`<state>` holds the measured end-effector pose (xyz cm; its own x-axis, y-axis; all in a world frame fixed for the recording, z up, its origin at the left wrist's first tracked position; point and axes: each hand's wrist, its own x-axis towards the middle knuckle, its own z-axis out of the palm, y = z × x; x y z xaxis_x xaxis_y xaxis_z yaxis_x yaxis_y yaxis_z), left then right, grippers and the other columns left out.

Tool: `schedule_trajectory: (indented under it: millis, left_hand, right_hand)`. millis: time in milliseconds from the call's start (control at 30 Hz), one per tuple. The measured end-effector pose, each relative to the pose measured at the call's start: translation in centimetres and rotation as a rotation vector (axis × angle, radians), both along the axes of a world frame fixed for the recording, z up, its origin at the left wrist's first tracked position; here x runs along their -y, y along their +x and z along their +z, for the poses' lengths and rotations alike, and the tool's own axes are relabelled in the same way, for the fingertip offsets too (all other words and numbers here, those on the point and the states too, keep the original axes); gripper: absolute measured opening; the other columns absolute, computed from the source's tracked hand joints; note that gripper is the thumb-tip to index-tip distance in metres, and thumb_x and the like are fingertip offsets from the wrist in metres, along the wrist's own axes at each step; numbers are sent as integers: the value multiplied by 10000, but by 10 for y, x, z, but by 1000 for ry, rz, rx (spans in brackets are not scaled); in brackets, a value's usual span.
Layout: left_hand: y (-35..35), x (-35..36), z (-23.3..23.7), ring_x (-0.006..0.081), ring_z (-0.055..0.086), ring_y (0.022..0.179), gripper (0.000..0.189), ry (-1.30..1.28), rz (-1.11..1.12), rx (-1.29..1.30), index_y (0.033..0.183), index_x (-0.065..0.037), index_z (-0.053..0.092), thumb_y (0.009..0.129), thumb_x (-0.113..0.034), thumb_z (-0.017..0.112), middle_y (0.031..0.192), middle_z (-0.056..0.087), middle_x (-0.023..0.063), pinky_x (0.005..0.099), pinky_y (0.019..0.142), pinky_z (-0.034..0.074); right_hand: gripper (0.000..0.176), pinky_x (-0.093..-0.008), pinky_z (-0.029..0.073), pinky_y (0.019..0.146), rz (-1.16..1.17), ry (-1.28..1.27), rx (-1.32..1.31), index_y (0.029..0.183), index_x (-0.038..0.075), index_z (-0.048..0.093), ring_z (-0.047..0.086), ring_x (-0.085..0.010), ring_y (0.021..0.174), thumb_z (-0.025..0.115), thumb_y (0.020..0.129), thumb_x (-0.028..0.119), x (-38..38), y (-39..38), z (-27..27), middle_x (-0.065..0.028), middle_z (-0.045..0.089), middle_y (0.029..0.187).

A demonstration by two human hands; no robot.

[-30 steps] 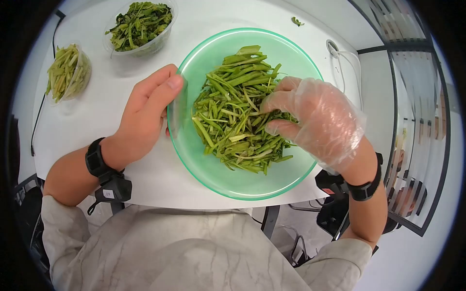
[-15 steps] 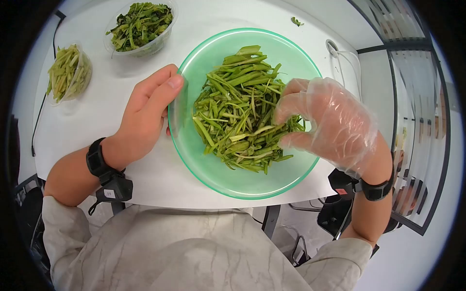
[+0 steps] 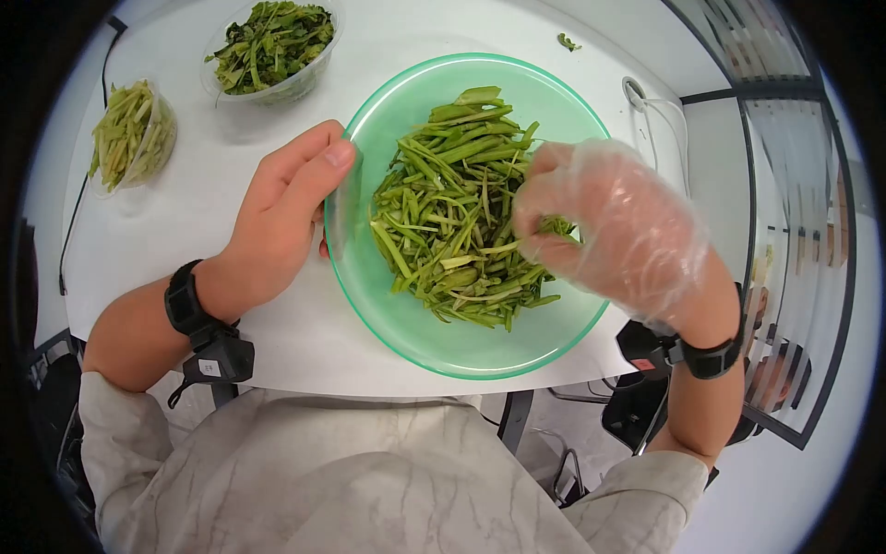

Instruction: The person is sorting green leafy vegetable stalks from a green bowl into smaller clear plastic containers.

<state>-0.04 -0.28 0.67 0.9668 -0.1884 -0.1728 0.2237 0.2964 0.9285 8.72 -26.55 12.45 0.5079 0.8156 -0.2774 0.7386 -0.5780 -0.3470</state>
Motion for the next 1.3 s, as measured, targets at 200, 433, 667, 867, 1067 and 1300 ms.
schedule_trajectory:
  millis: [200,433,667,867,1067,1300]
  left_hand:
    - [0,-1,0,30,488,572,353,28,-11,-1,882,-93,517,1129,-344,545,722,487,-53,229,527,449]
    - [0,0,-1,29,486,573,349,20,7,13,885,-95,523,1127,-345,544,716,493,-53,226,525,439]
    - [0,0,-3,27,484,569,323,-2,8,12,913,-98,550,1133,-334,529,701,532,-54,220,526,427]
    - [-1,0,-2,24,481,564,322,-7,-1,11,919,-99,553,1139,-332,520,697,535,-55,221,523,425]
    - [-1,-1,0,28,489,566,320,-2,-3,7,923,-97,555,1138,-331,520,704,542,-52,225,523,427]
    - [0,0,-3,32,495,557,324,20,3,8,925,-97,561,1133,-343,528,701,540,-52,227,521,430]
  right_hand:
    - [308,-417,558,882,-109,-68,254,1080,58,760,686,-320,1009,842,784,76,10,-5,18,-135,699,1136]
    - [838,-491,547,1016,38,-240,144,1358,167,618,617,-386,1245,957,592,179,-9,-47,8,-127,584,1409]
    - [796,-431,581,929,141,-320,343,1329,153,594,597,-349,1242,916,602,177,-10,-53,-18,-129,560,1416]
    - [499,-405,591,697,220,-299,415,1080,108,628,698,-295,951,821,622,61,-12,-50,-23,-95,672,1192]
    - [344,-393,590,681,80,-23,52,1015,83,673,718,-242,941,813,701,62,-1,-31,-6,-81,700,998]
    - [578,-364,598,776,-267,110,-410,1310,69,656,724,-270,1005,882,785,156,15,-12,-3,-120,727,1167]
